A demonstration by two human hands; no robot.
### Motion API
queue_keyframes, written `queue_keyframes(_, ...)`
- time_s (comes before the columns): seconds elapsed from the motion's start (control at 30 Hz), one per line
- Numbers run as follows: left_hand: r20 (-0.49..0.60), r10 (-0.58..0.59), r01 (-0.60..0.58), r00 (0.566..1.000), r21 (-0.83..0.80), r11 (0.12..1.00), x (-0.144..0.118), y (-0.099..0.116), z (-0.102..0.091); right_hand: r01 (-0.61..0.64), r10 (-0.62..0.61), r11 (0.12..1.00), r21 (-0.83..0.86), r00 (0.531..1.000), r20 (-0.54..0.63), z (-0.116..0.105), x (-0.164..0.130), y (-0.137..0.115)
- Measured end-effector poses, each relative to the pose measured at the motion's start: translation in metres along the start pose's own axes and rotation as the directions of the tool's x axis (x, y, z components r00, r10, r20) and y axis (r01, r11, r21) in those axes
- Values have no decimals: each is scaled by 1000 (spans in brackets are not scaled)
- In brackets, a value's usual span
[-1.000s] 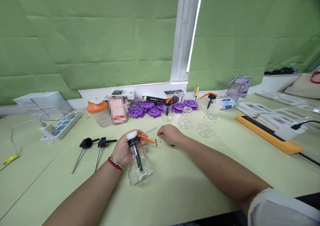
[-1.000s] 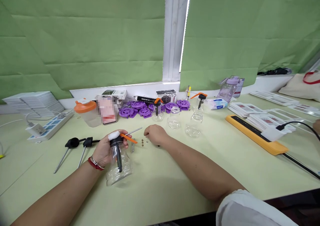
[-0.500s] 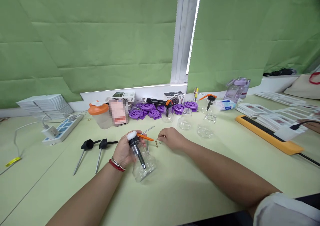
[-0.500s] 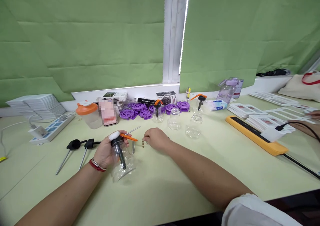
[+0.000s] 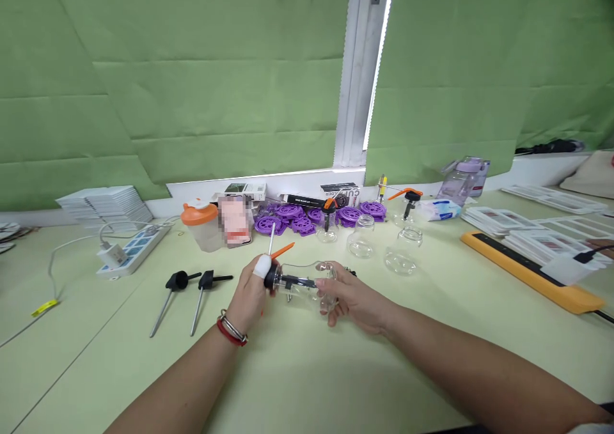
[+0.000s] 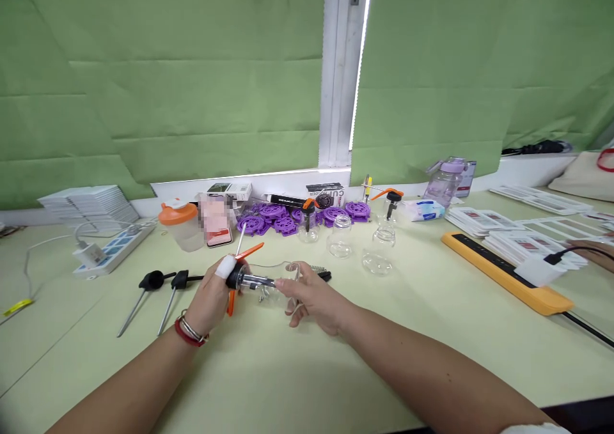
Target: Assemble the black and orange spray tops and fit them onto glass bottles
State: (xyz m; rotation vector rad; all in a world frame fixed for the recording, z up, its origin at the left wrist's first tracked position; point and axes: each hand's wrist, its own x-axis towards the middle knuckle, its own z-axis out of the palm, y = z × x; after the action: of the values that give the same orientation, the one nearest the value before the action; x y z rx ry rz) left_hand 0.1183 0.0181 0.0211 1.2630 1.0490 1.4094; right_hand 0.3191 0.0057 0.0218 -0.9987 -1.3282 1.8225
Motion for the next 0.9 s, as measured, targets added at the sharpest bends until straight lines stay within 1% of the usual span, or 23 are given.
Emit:
queue_keyframes(0.07,-16,33,-30,999,158,987,-1,3,-2,52,-56,984,-173,998,-15,-3,-2,-4)
queue_keyframes(0.13,-43,77,-67,996,207,976,-1,4,-3,136,-155,923,-361,988,-22,-4,-6,-6)
queue_keyframes(0.17,-47,86,-75,995,202,976,-1,4,-2,191,-224,866,-462,974,-18,-5,-8,-6)
queue_keyframes(0.2,-45,69,-59,997,188,980,-1,4,-2,253,-305,783,-568,952,3,-7,-9,-5)
queue_keyframes(0.27,-44,-36,42,998,131,991,0,3,-1,371,-452,544,-752,885,109,-12,-10,-4)
queue_keyframes(0.3,-44,-103,107,994,99,989,0,3,-1,421,-500,412,-808,846,186,-16,-9,-3)
queue_keyframes(0.33,-44,-162,165,986,73,984,0,3,0,461,-523,305,-833,813,258,-20,-7,-3)
queue_keyframes(0.37,-44,-200,203,979,55,978,0,2,0,492,-529,245,-835,790,310,-24,-5,-2)
queue_keyframes(0.4,-49,-212,214,976,45,976,0,2,0,512,-535,243,-824,779,326,-27,-3,-2)
queue_keyframes(0.43,-60,-206,209,977,44,977,0,2,0,516,-544,300,-802,784,300,-29,0,-2)
queue_keyframes(0.47,-77,-188,192,979,52,980,0,1,0,500,-537,414,-761,809,239,-30,3,-1)
queue_keyframes(0.5,-98,-162,169,982,63,984,1,0,-1,455,-497,567,-686,854,155,-29,5,-1)
queue_keyframes(0.53,-117,-129,139,985,76,987,1,-1,-2,377,-407,729,-571,910,81,-28,7,-1)
queue_keyframes(0.57,-131,-92,104,987,90,990,1,-2,-2,269,-276,861,-433,960,48,-26,8,-2)
queue_keyframes(0.6,-139,-58,73,989,103,992,1,-4,-3,149,-136,940,-307,989,63,-24,9,-2)
queue_keyframes(0.63,-140,-33,50,990,117,992,1,-5,-3,55,-32,972,-230,994,103,-22,9,-3)
queue_keyframes(0.67,-138,-22,40,990,129,991,1,-6,-3,19,11,976,-215,990,140,-21,9,-4)
queue_keyframes(0.7,-133,-29,48,991,140,989,1,-6,-3,55,-14,963,-263,988,155,-20,8,-5)
queue_keyframes(0.73,-131,-50,70,990,150,986,1,-6,-3,153,-100,920,-360,982,162,-21,6,-7)
queue_keyframes(0.77,-134,-79,100,988,156,983,1,-5,-3,287,-225,829,-480,957,183,-21,5,-8)
queue_keyframes(0.8,-138,-106,128,985,163,978,1,-4,-2,419,-352,689,-591,907,233,-23,3,-9)
queue_keyframes(0.83,-138,-112,135,984,171,976,1,-2,-2,493,-427,578,-650,862,274,-24,1,-11)
queue_keyframes(0.9,-134,-99,123,986,187,975,0,1,-1,592,-537,365,-719,764,357,-27,-2,-12)
